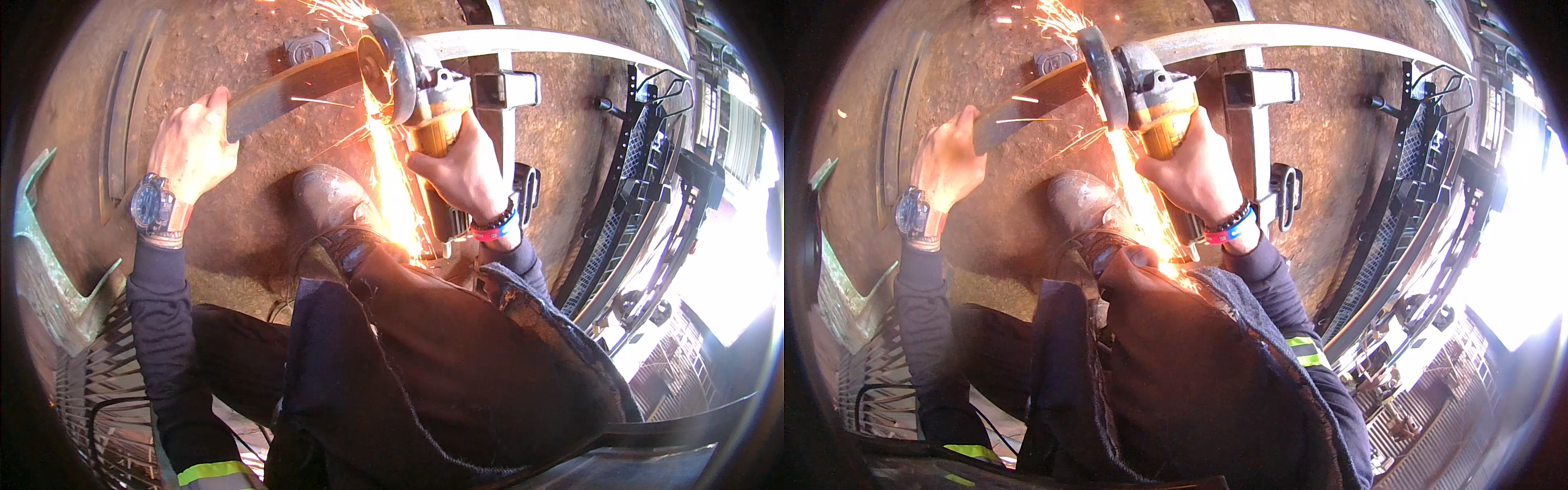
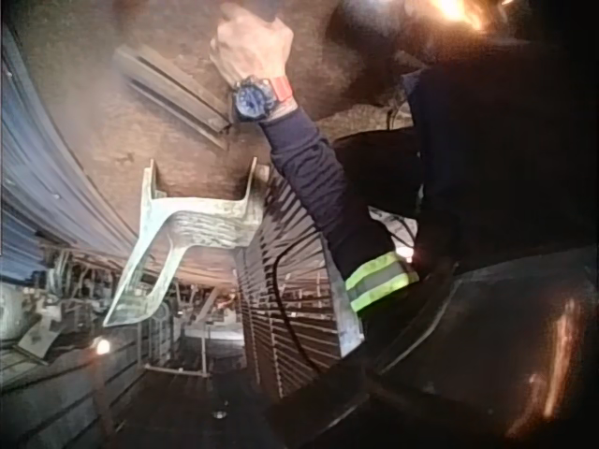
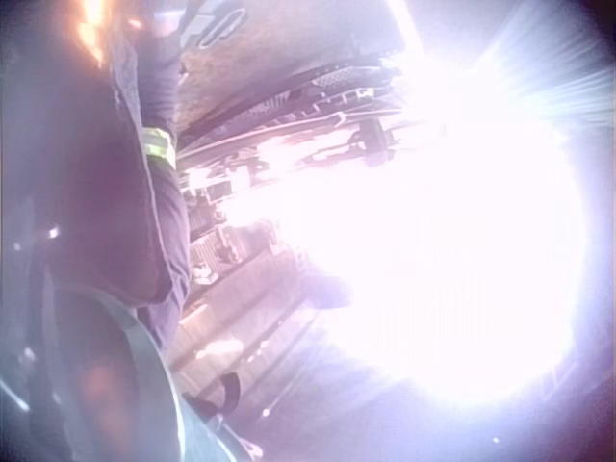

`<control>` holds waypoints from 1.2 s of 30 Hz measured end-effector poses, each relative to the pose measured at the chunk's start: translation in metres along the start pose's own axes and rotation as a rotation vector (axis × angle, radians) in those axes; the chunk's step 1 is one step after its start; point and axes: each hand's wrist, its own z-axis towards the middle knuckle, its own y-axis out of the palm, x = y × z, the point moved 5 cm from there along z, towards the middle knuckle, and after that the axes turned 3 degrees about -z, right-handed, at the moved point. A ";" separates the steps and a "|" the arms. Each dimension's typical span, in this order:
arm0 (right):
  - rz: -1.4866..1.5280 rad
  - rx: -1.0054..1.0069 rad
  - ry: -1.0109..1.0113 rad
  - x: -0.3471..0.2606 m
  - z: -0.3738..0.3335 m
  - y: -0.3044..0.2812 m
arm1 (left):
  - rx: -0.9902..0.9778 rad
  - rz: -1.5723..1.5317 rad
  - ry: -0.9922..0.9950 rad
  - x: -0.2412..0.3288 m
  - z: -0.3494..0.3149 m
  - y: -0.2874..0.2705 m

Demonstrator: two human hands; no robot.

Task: The person uses an angle grinder to cut a curved metal bar into smaller segments. They measure the metal bar with a tape measure and mark it with a piece of tape before making the cuts. The person is sitting on the floor during the process.

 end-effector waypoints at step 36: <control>-0.021 0.002 0.015 0.006 -0.004 0.000 | -0.003 -0.001 0.040 -0.008 0.004 0.007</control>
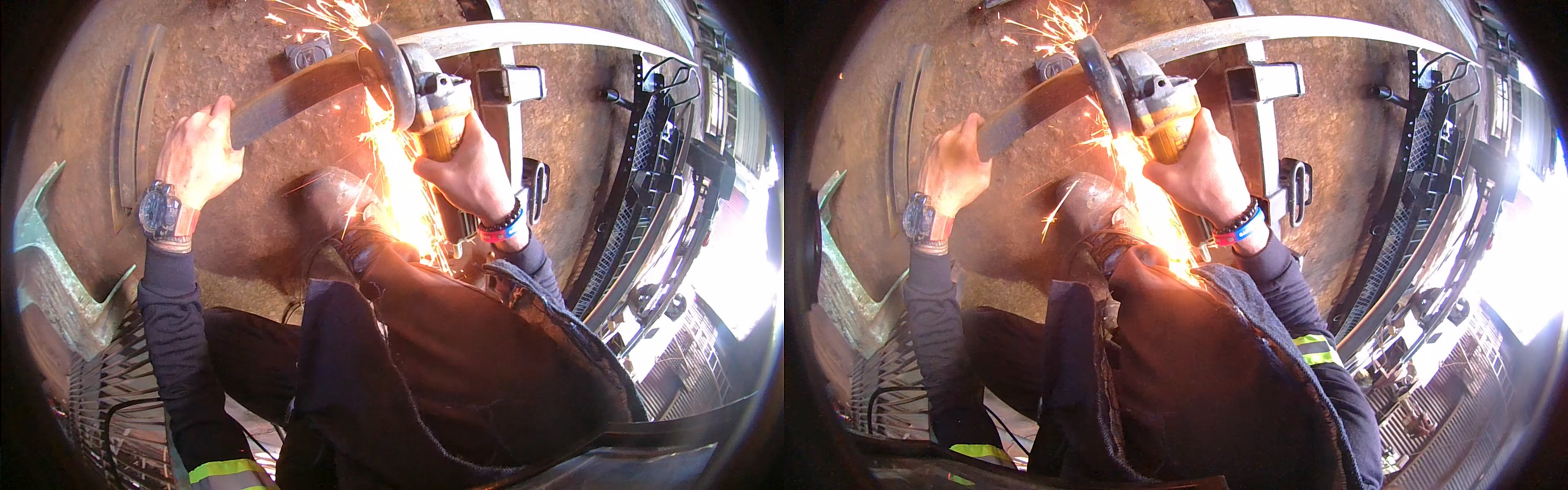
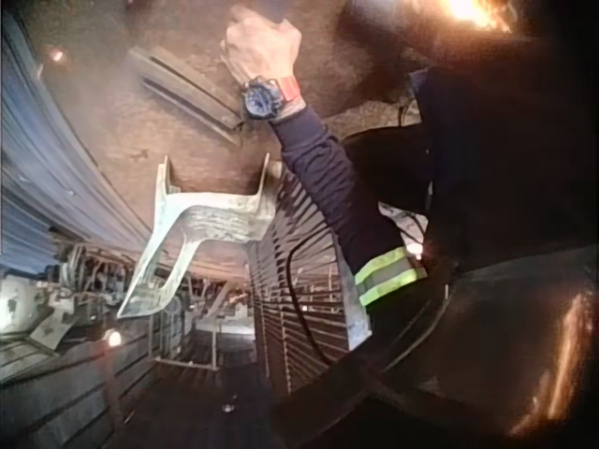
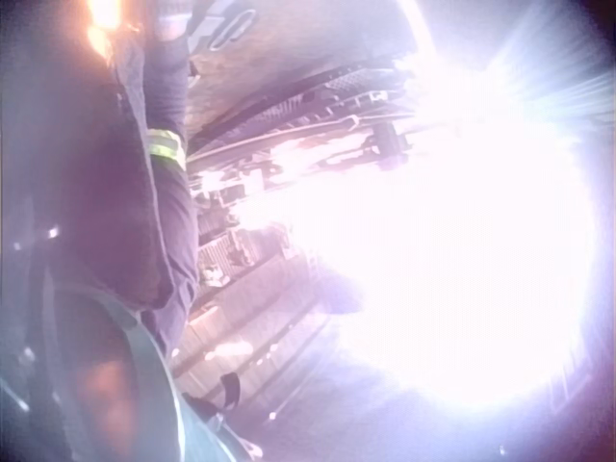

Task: The person uses an angle grinder to cut a curved metal bar into smaller segments. They measure the metal bar with a tape measure and mark it with a piece of tape before making the cuts. The person is sitting on the floor during the process.

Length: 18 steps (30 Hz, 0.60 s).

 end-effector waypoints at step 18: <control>-0.022 0.001 0.027 -0.009 0.007 0.000 | -0.010 0.002 -0.027 0.005 0.000 -0.003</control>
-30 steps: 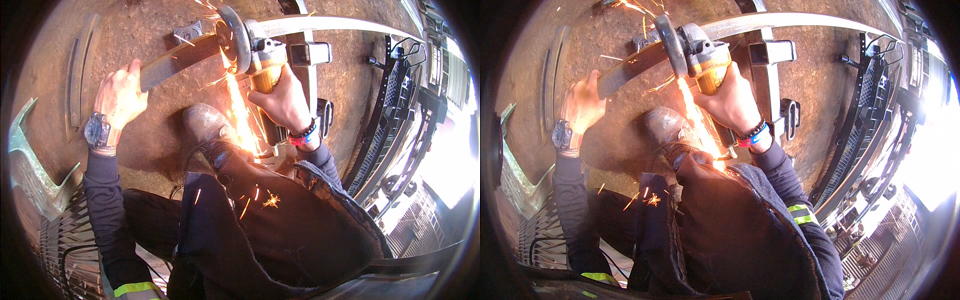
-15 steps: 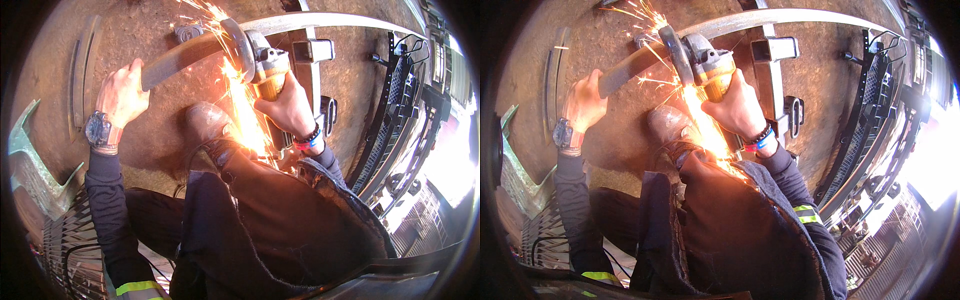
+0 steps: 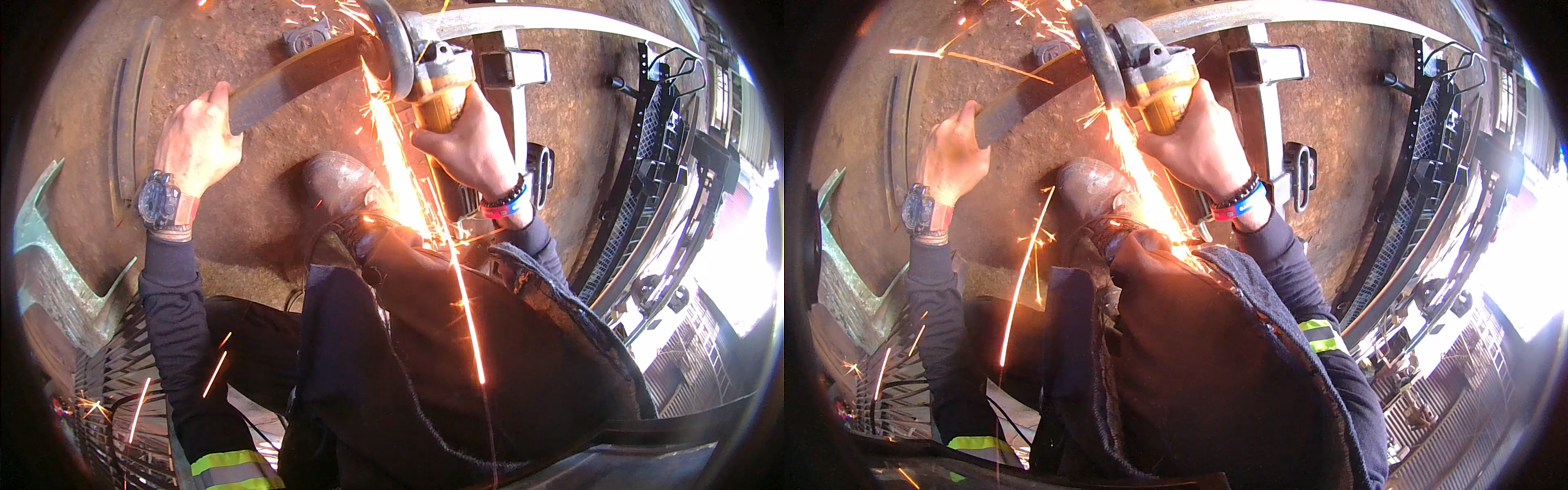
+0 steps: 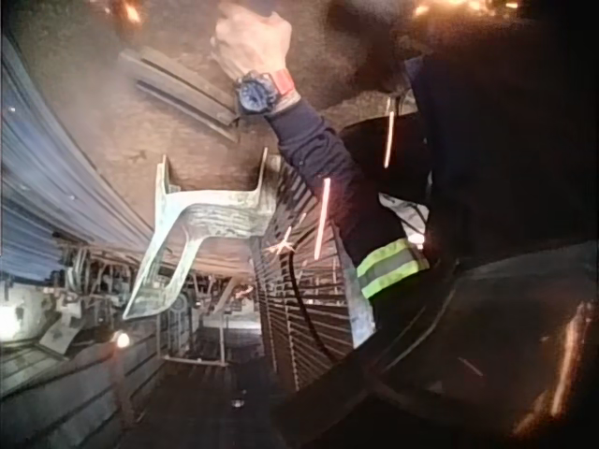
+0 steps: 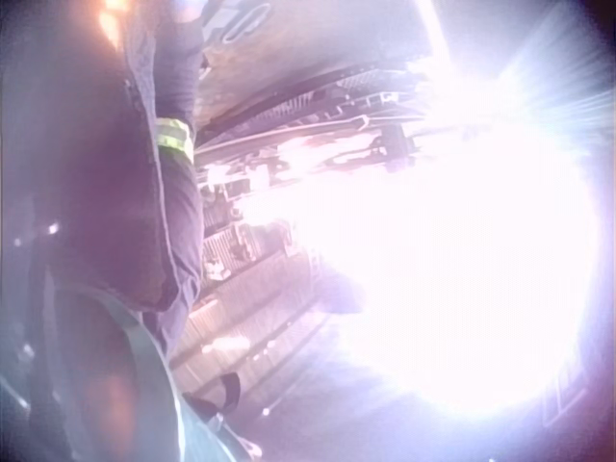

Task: The person uses an angle grinder to cut a curved metal bar into smaller segments. They measure the metal bar with a tape measure and mark it with a piece of tape before making the cuts. The person is sitting on the floor during the process.

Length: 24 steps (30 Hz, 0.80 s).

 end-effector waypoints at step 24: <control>-0.009 -0.017 -0.023 0.015 -0.011 0.004 | 0.004 0.018 -0.015 0.001 0.000 0.001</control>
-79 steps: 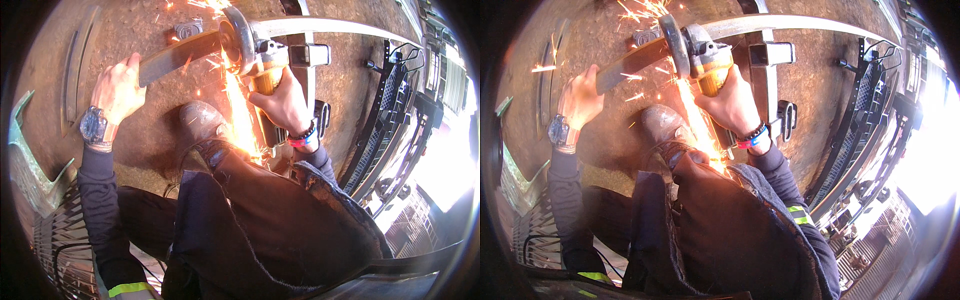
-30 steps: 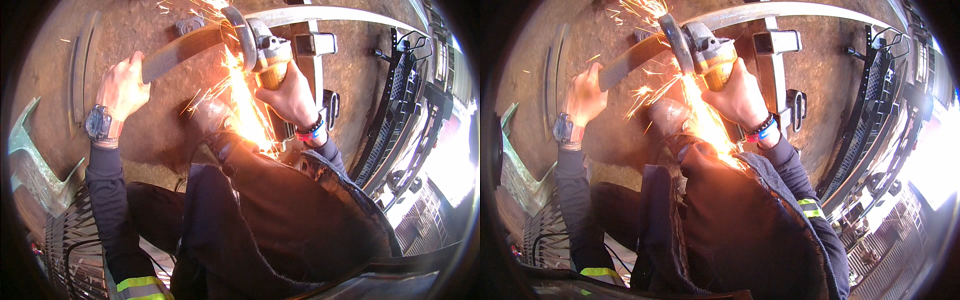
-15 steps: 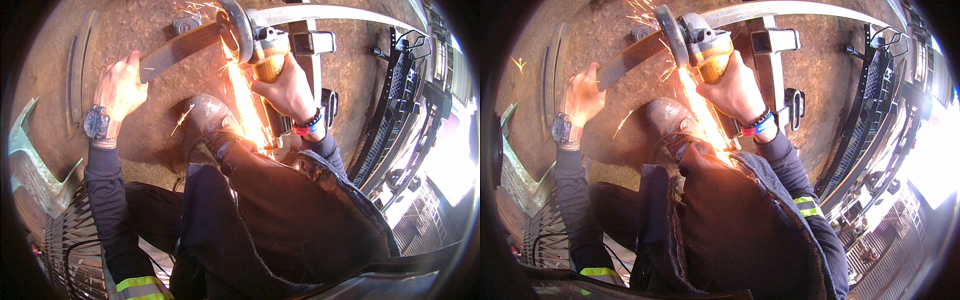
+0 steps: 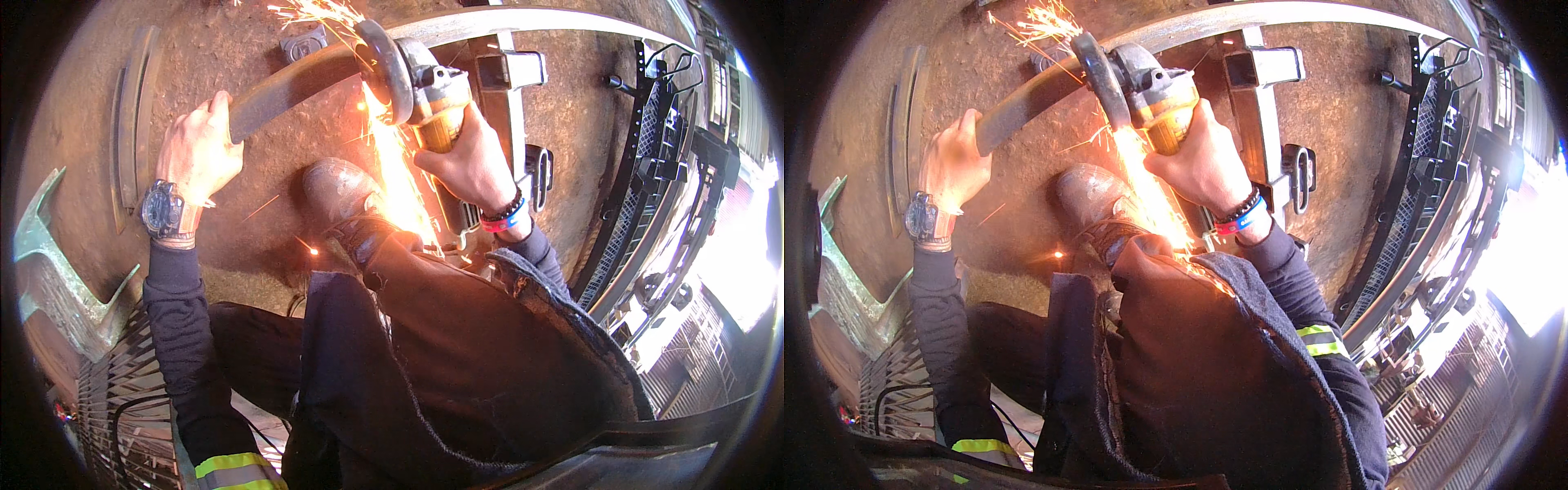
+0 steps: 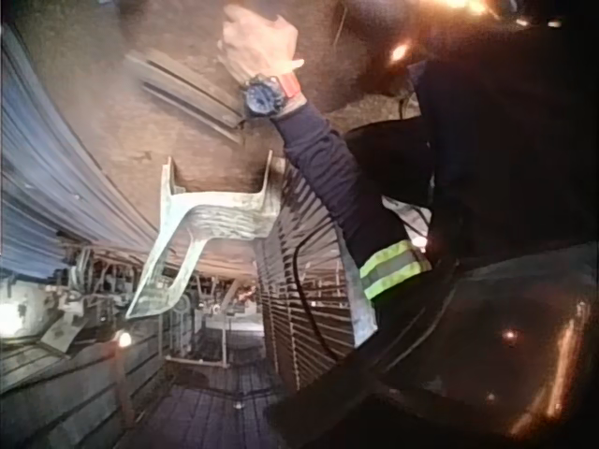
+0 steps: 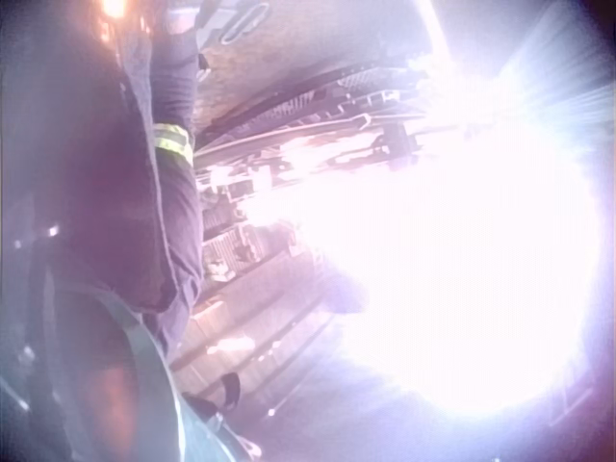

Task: The person uses an angle grinder to cut a curved metal bar into smaller segments. They measure the metal bar with a tape measure and mark it with a piece of tape before making the cuts. The person is sitting on the floor during the process.

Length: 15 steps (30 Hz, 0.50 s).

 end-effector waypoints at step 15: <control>0.018 0.050 -0.060 -0.011 0.014 -0.005 | -0.040 0.027 -0.021 0.004 0.001 -0.003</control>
